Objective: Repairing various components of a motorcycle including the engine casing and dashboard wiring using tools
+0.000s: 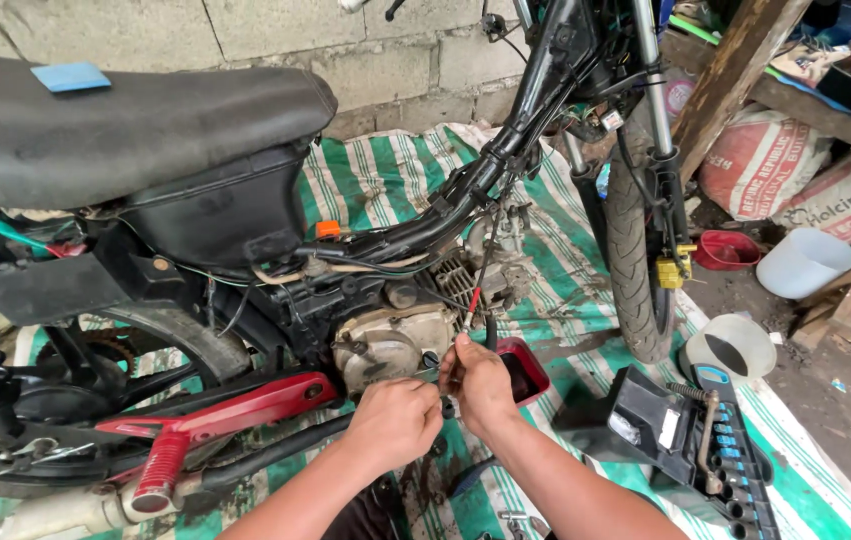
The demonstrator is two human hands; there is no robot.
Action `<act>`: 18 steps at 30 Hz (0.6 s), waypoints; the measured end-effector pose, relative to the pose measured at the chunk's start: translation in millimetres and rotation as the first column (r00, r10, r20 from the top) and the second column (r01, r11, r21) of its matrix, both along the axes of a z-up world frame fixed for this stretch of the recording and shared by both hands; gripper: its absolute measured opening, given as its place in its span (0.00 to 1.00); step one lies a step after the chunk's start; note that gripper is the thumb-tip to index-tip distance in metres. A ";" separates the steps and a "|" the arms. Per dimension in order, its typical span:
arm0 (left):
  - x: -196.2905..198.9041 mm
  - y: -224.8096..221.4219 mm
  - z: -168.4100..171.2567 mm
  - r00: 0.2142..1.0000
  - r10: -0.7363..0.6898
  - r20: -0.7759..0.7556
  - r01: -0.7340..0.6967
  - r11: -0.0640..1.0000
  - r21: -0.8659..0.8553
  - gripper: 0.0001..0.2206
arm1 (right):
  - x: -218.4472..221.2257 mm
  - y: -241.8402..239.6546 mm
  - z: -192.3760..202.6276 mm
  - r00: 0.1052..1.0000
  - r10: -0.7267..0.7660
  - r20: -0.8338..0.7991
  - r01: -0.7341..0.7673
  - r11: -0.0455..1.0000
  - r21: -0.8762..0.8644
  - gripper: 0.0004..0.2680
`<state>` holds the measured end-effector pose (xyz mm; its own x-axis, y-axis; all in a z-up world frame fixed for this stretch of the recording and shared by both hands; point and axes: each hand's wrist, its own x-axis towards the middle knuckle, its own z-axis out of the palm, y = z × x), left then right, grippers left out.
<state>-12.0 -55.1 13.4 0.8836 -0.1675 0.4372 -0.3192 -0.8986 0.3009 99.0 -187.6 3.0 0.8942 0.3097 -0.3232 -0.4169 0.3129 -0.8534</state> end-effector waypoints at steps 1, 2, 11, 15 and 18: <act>-0.4 0.7 4.8 1.000 -0.008 -0.023 0.009 0.999 0.039 0.12 | 2.4 2.4 -1.9 1.000 -0.021 -0.007 0.021 0.999 0.038 0.17; -0.8 1.6 9.6 0.999 -0.014 -0.045 0.018 0.997 0.078 0.12 | 4.8 5.1 -3.9 0.999 -0.041 -0.015 0.042 0.996 0.075 0.16; -8.9 19.1 -5.3 0.985 0.038 -0.169 -0.039 0.999 0.001 0.13 | -5.3 23.9 -27.8 0.999 -0.021 -0.049 0.024 0.998 0.053 0.14; -9.8 23.8 2.2 0.956 0.139 -0.260 -0.156 0.987 -0.048 0.13 | -28.1 18.1 3.7 0.993 0.104 -0.051 -0.104 0.995 -0.005 0.12; -15.6 23.0 31.9 0.905 0.156 -0.397 -0.200 0.977 -0.073 0.13 | -39.0 22.4 2.3 0.989 0.099 -0.112 -0.105 0.993 -0.046 0.08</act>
<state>-27.6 -32.1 45.2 0.9974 0.0374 0.0617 0.0042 -0.8840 0.4674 60.0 -165.3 5.3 0.8174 0.3777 -0.4351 -0.5358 0.2210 -0.8149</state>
